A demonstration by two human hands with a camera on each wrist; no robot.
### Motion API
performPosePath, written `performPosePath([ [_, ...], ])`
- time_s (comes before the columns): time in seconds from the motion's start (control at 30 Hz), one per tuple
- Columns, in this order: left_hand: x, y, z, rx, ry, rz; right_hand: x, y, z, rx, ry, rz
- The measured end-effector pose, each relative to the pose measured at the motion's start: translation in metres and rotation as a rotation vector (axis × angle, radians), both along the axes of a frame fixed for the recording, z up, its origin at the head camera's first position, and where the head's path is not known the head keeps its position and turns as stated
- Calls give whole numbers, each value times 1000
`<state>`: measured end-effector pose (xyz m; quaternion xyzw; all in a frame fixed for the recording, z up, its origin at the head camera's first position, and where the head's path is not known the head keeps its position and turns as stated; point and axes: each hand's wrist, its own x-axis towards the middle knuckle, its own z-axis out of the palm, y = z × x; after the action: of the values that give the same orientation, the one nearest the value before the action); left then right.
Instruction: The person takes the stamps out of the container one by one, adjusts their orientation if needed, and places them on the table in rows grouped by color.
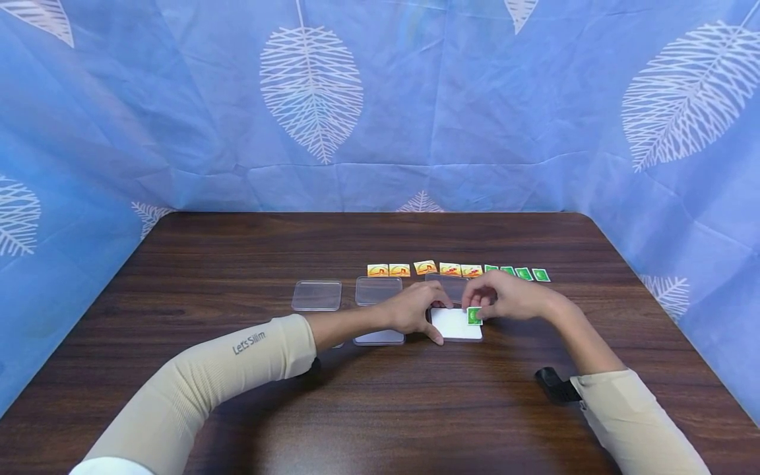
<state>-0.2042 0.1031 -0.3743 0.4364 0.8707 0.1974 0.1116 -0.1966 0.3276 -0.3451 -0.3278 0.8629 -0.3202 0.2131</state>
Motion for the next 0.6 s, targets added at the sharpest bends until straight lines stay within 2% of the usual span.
performPosePath([
  [0.27,0,0,0,5,0,1,3,13,6,-30,-49,-36],
  [0.47,0,0,-1,2,9,-1,4,22,7,-79,-59,-6],
  [0.6,0,0,0,2,8,-6,5,29,9,-87,-72,-25],
])
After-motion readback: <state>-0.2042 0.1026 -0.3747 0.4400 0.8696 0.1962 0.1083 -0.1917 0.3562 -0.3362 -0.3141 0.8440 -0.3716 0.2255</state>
